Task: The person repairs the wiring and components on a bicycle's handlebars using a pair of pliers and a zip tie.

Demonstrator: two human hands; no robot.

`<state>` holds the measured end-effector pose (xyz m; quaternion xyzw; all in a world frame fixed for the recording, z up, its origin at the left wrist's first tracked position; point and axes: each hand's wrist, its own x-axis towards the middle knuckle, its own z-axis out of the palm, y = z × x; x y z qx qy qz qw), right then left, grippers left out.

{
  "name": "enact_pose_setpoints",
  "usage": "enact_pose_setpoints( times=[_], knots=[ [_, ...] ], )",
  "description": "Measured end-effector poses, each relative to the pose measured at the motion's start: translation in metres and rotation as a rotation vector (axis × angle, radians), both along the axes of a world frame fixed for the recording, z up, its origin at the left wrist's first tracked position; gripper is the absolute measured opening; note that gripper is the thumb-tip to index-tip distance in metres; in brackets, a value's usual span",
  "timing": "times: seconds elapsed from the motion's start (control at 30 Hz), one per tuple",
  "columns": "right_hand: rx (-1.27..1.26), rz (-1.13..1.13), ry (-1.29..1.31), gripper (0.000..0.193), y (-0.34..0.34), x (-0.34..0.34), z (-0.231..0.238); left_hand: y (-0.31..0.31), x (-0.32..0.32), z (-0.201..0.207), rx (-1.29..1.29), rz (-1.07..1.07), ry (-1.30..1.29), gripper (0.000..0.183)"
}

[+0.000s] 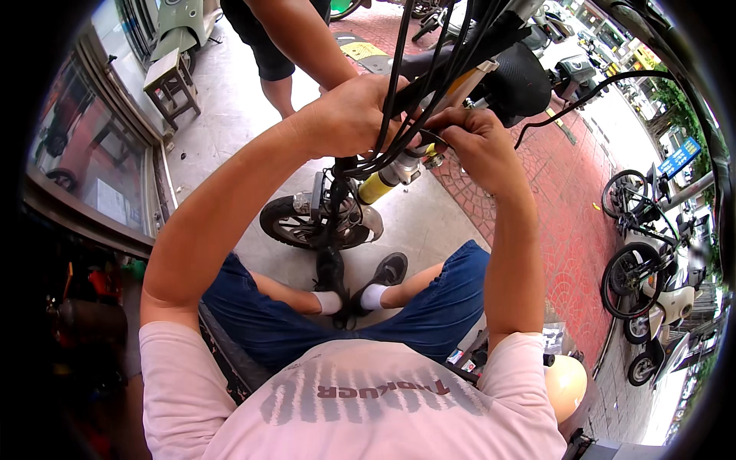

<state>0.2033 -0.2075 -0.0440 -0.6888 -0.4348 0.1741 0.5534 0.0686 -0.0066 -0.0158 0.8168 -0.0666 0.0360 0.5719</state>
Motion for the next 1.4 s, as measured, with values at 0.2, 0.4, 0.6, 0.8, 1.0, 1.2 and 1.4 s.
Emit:
enact_pose_setpoints(
  times=[0.2,0.4,0.6,0.8,1.0,1.2,1.4],
  knots=[
    [-0.094,0.073,0.2,0.026,-0.002,-0.011,0.021,0.008,0.007,-0.012,-0.179,-0.011,0.034,0.031],
    [0.027,0.022,-0.246,0.027,-0.008,-0.028,0.025,0.016,0.005,-0.012,-0.446,0.015,0.137,0.028],
    [0.313,-0.051,-0.92,0.045,-0.001,-0.035,0.013,0.018,0.006,-0.013,-0.586,-0.026,0.246,0.029],
    [0.444,-0.065,-0.883,0.03,-0.002,-0.045,0.01,0.017,0.001,-0.015,-0.628,-0.052,0.235,0.028],
    [0.492,-0.179,-0.647,0.02,-0.004,-0.042,-0.007,-0.001,-0.006,-0.002,-0.513,-0.033,0.205,0.024],
    [0.584,-0.431,-0.009,0.007,-0.002,-0.033,0.0,-0.03,-0.012,-0.007,-0.277,-0.101,0.105,0.022],
    [0.603,-0.277,-0.273,0.028,-0.029,-0.03,0.009,-0.007,-0.022,-0.007,-0.513,0.077,0.183,0.027]
  ],
)
